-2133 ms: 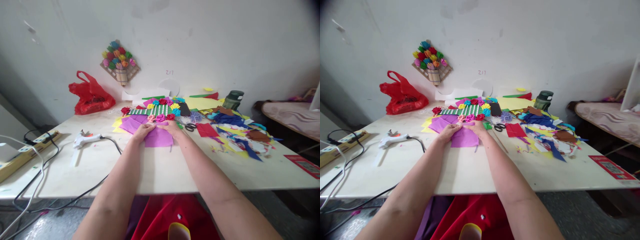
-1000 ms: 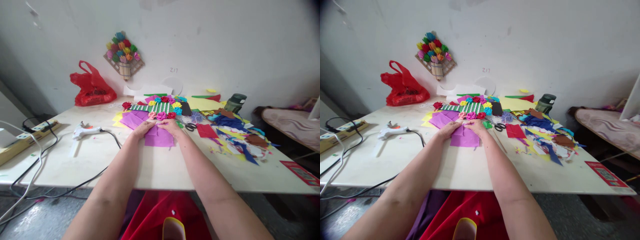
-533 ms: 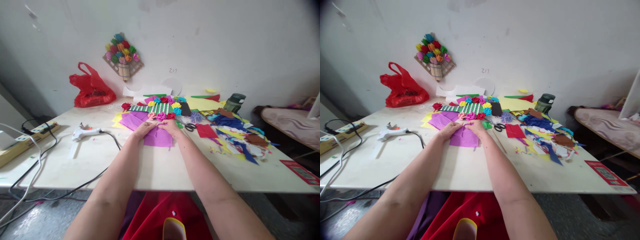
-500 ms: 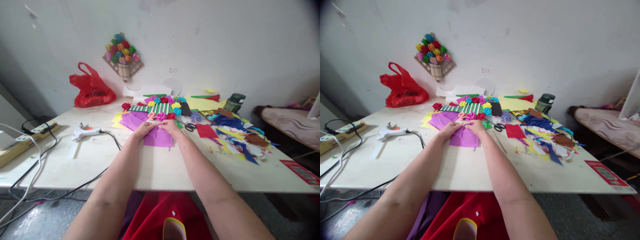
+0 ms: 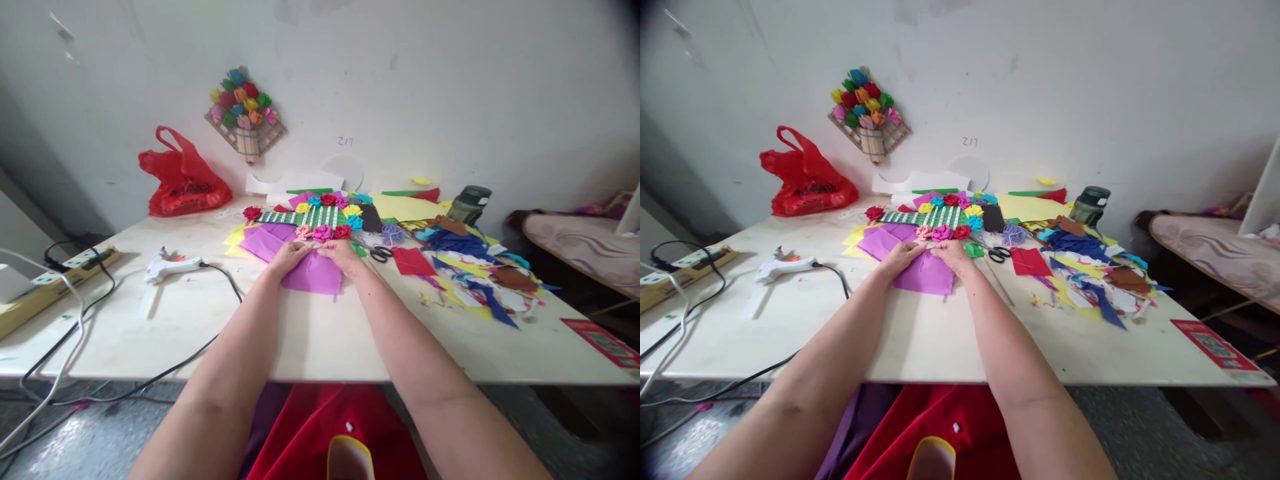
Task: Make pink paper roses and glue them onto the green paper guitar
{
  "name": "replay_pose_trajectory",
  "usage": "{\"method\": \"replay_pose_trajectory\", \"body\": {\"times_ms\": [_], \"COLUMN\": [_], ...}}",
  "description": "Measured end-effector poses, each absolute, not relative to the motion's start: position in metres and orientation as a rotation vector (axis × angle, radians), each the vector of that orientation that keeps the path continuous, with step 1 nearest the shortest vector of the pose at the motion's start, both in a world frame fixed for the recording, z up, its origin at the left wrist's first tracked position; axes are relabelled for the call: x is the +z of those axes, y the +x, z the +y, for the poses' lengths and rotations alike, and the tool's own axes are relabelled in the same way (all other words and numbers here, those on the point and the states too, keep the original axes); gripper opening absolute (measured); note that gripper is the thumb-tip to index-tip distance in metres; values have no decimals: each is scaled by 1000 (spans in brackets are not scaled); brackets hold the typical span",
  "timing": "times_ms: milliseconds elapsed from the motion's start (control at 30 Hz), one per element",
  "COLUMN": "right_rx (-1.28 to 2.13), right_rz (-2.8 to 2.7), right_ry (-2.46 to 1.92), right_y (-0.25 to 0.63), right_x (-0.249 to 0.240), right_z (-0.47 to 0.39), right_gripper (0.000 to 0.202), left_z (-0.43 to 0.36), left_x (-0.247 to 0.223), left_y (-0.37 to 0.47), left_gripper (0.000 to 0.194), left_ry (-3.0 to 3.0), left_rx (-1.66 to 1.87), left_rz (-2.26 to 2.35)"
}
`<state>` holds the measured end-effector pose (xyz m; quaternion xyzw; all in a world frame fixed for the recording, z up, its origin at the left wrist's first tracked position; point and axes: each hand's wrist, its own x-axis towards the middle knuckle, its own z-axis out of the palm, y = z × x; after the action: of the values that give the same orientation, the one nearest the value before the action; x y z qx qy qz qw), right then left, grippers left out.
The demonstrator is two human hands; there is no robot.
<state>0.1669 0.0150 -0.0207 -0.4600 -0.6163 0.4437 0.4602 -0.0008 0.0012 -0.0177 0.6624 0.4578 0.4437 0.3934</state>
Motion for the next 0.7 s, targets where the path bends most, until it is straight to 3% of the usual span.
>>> {"method": "replay_pose_trajectory", "body": {"times_ms": [267, 433, 700], "right_rx": [1341, 1373, 1288], "right_rz": [-1232, -1199, -1280], "right_ry": [-975, -1023, -1116], "right_y": [166, 166, 170], "right_x": [-12, -16, -18], "right_z": [7, 12, 17], "right_gripper": [31, 26, 21], "left_z": [14, 16, 9], "left_x": [-22, -21, -23], "left_y": [-2, -3, -6], "left_gripper": [41, 38, 46], "left_ry": [1705, 1626, 1546], "left_rx": [1290, 1433, 1271], "left_rz": [1274, 1364, 1152]}}
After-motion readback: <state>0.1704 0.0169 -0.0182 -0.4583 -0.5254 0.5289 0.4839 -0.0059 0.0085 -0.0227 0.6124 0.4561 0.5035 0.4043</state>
